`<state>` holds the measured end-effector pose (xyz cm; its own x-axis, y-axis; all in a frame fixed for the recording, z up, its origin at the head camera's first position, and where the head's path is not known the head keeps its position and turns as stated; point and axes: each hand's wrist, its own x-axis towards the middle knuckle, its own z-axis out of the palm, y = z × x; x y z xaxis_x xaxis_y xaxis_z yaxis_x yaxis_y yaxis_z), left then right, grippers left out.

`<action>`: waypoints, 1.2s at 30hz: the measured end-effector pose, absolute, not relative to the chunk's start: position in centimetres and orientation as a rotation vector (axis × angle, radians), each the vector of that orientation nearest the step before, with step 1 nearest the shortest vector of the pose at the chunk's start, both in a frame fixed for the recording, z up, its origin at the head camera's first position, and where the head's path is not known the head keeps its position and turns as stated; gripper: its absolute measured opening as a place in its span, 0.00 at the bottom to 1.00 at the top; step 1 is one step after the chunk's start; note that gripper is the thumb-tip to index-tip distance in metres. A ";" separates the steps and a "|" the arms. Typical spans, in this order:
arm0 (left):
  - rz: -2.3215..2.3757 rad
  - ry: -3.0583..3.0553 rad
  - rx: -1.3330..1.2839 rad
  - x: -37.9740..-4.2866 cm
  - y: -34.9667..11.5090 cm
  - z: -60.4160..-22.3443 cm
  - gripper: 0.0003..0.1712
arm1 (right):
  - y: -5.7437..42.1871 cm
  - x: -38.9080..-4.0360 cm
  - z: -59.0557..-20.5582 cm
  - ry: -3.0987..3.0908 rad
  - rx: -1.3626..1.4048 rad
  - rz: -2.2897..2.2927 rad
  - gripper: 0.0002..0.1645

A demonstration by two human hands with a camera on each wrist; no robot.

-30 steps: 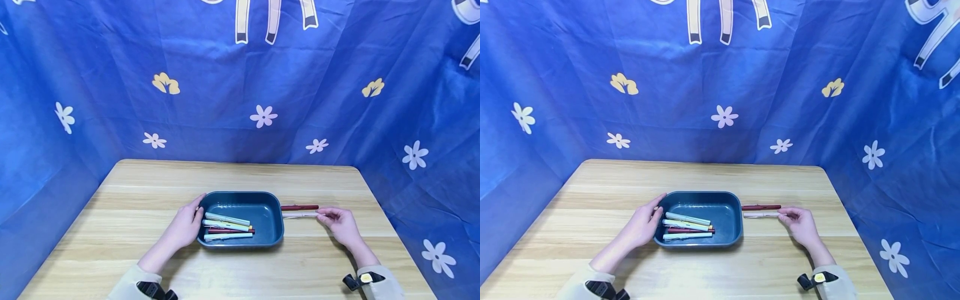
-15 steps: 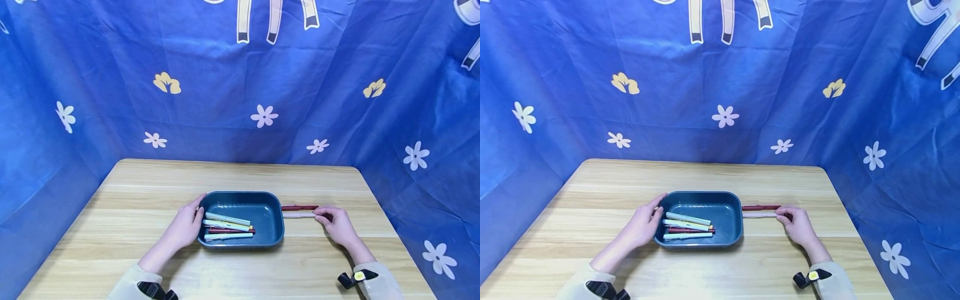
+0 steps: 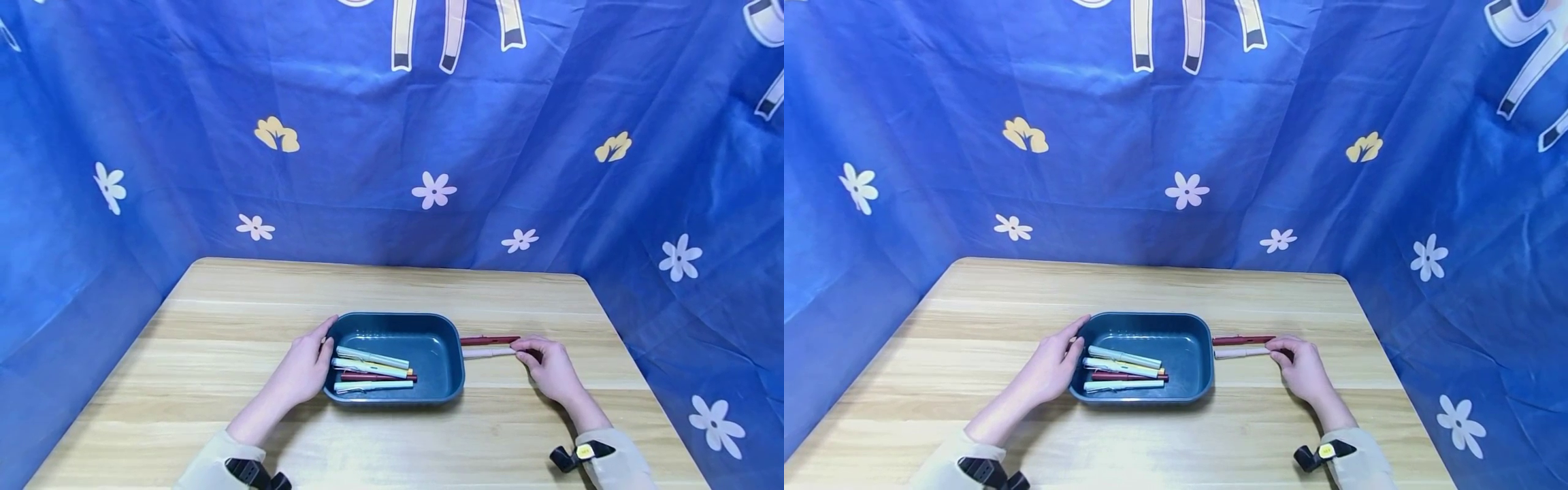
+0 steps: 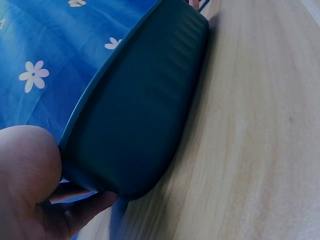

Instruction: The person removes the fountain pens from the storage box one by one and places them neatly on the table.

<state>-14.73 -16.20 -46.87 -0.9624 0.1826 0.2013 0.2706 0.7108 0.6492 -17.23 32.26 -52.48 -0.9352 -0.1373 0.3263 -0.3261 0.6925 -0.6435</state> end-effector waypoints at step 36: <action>-1.096 -2.806 -0.359 -14.8 -16.2 -46.9 0.29 | 31.9 -16.9 -52.3 -2.671 0.374 1.059 0.12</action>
<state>-14.79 -16.24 -46.87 -0.9663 0.1795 0.1846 0.2571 0.7119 0.6536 -16.85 31.87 -52.27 -0.9375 -0.1461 0.3158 -0.3228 0.7040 -0.6326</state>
